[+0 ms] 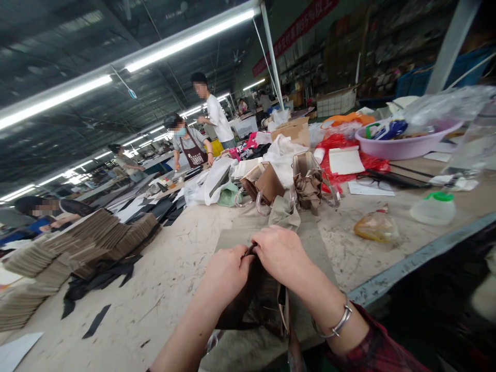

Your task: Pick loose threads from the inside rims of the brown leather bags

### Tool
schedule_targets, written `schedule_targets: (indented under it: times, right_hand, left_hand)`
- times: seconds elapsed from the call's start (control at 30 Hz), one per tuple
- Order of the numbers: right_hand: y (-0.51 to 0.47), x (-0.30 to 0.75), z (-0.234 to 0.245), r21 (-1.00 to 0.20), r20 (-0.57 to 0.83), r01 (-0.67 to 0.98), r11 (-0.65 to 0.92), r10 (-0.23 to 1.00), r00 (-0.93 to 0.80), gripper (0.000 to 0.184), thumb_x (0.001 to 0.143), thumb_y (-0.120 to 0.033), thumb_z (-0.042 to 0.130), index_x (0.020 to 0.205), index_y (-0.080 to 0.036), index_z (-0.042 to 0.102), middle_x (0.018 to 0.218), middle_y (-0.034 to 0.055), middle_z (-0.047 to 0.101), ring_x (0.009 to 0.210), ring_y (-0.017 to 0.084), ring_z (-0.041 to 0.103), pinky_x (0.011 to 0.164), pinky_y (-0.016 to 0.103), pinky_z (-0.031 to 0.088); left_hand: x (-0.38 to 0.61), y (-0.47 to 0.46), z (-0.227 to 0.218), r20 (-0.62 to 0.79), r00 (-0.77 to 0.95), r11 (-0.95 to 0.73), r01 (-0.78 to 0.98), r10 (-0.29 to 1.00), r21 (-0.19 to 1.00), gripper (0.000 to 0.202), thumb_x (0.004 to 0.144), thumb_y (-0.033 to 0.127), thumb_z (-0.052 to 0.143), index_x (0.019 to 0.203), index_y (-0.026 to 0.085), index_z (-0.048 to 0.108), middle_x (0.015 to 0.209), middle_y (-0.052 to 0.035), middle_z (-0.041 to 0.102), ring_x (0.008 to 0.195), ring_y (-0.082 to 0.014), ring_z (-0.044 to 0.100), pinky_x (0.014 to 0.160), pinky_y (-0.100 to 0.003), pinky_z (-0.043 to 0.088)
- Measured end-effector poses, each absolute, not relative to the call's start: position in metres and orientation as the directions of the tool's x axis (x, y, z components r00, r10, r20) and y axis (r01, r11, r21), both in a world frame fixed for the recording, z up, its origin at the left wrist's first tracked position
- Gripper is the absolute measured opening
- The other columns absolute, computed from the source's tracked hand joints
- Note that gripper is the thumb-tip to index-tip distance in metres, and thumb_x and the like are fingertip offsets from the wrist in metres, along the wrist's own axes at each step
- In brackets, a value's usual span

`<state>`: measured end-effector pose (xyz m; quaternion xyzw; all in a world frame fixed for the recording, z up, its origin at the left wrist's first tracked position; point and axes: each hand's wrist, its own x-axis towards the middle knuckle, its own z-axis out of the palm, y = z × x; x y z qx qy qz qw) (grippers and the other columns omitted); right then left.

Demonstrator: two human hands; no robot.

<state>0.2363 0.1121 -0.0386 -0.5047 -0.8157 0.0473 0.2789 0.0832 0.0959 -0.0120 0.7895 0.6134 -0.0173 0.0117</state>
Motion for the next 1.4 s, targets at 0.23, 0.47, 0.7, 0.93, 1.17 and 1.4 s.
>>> schedule_targets:
  times: [0.23,0.47,0.7,0.93,1.17,1.4]
  right_hand:
    - [0.110,0.254,-0.029,-0.542,0.459,0.614,0.574,0.814,-0.356,0.035,0.084,-0.013,0.057,0.117,-0.020,0.063,0.110,0.0040,0.066,0.097,0.017,0.060,0.084,0.026,0.044]
    - [0.107,0.279,-0.026,-0.551,0.426,0.712,0.436,0.880,-0.210,0.043,0.088,-0.026,0.059,0.130,-0.021,0.054,0.110,0.0060,0.065,0.094,0.020,0.062,0.085,0.032,0.046]
    - [0.056,0.279,-0.010,-0.506,0.343,0.755,0.417,0.900,-0.268,0.067,0.086,-0.041,0.064,0.144,-0.019,0.039,0.115,0.0126,0.065,0.105,0.028,0.061,0.089,0.040,0.047]
    - [0.015,0.249,-0.012,-0.578,0.230,0.675,0.458,0.885,-0.404,0.110,0.070,-0.056,0.075,0.153,-0.022,0.010,0.133,0.0229,0.052,0.112,0.039,0.057,0.087,0.048,0.049]
    - [0.046,0.233,-0.037,-0.513,0.156,0.733,0.448,0.888,-0.433,0.100,0.076,-0.015,0.064,0.153,-0.018,0.000,0.110,0.0181,0.065,0.088,0.030,0.068,0.074,0.037,0.051]
    - [0.102,0.232,-0.077,-0.651,0.210,0.608,0.454,0.878,-0.431,0.087,0.081,-0.022,0.061,0.153,-0.015,0.011,0.090,0.0084,0.072,0.085,0.025,0.068,0.069,0.030,0.047]
  left_hand:
    - [0.088,0.108,-0.016,-0.018,0.217,-0.218,0.976,0.976,-0.029,0.029,0.093,0.027,0.041,0.080,0.019,0.066,0.077,-0.0073,0.071,0.074,-0.0210,0.066,0.061,-0.028,0.035]
    - [0.087,0.119,-0.017,-0.039,0.225,-0.225,0.974,0.974,-0.002,0.036,0.092,0.038,0.044,0.075,0.019,0.068,0.073,-0.0062,0.070,0.069,-0.0191,0.062,0.059,-0.028,0.034]
    - [0.089,0.130,-0.015,-0.070,0.245,-0.243,0.969,0.967,0.035,0.039,0.093,0.035,0.042,0.072,0.017,0.069,0.077,-0.0094,0.071,0.075,-0.0208,0.064,0.065,-0.029,0.039]
    - [0.078,0.111,-0.006,-0.011,0.130,-0.127,0.985,0.992,0.117,0.046,0.096,0.033,0.033,0.068,0.016,0.065,0.071,-0.0059,0.066,0.078,-0.0195,0.064,0.065,-0.026,0.038]
    - [0.024,0.107,0.004,-0.144,-0.157,0.198,0.920,0.977,0.338,0.039,0.087,0.035,0.040,0.055,0.018,0.055,0.044,-0.0008,0.055,0.042,-0.0141,0.052,0.048,-0.025,0.037]
    - [-0.002,0.092,0.002,-0.250,-0.292,0.383,0.739,0.923,0.554,0.034,0.080,0.032,0.045,0.050,0.017,0.049,0.037,0.0006,0.051,0.033,-0.0103,0.041,0.042,-0.023,0.029]
